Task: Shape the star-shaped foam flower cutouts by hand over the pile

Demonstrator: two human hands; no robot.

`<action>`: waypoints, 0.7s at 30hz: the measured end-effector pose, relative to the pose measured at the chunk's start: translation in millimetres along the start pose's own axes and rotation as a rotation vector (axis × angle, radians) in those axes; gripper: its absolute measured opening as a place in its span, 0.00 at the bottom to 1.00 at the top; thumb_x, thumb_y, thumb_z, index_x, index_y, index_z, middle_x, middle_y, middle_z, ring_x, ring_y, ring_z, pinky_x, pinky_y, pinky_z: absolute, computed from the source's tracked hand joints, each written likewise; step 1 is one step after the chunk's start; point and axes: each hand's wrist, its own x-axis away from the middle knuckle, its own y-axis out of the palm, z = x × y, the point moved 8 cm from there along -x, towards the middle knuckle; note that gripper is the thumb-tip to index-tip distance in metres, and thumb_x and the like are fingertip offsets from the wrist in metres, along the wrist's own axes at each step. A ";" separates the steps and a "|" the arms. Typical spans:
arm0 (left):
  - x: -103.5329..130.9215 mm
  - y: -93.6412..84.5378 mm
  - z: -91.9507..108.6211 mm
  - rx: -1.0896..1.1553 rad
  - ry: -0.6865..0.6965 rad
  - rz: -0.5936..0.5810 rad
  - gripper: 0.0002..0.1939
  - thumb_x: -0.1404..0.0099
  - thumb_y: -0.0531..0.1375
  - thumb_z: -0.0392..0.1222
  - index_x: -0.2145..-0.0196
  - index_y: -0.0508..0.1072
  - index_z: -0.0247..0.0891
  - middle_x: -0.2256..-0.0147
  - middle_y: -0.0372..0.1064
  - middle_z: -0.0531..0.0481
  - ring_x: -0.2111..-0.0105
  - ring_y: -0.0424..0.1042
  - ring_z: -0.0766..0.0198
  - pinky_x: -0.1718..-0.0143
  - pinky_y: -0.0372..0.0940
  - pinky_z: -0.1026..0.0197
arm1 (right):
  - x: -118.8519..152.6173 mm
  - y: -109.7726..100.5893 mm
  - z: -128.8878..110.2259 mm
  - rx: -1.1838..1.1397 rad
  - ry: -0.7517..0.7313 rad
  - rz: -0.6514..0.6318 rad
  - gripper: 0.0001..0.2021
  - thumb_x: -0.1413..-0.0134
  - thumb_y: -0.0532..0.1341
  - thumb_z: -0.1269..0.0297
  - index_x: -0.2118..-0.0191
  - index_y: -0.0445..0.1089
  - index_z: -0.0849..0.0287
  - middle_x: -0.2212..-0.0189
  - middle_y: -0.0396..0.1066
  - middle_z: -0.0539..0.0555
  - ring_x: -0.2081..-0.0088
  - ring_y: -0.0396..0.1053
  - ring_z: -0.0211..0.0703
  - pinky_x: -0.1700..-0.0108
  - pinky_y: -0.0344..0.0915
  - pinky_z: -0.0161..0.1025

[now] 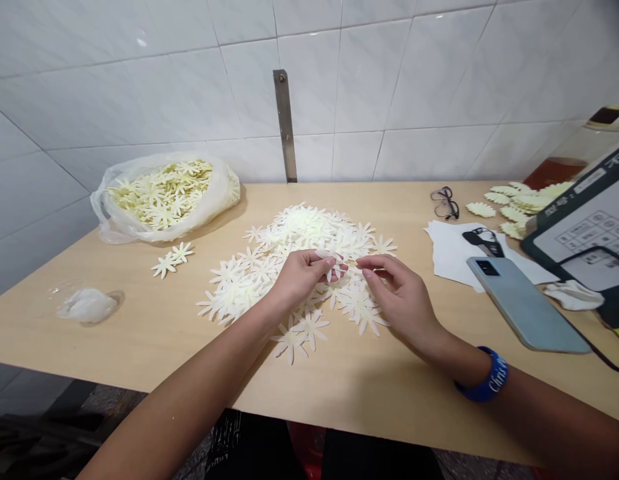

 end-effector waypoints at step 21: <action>-0.2 -9.8 5.2 -0.011 -0.007 0.111 0.13 0.45 0.66 0.47 0.73 0.74 0.32 0.72 0.73 0.48 0.73 0.70 0.69 0.68 0.66 0.65 | -4.9 -6.6 12.6 -0.205 0.187 0.013 0.12 0.40 0.59 0.59 0.74 0.67 0.58 0.78 0.64 0.48 0.73 0.63 0.38 0.70 0.62 0.35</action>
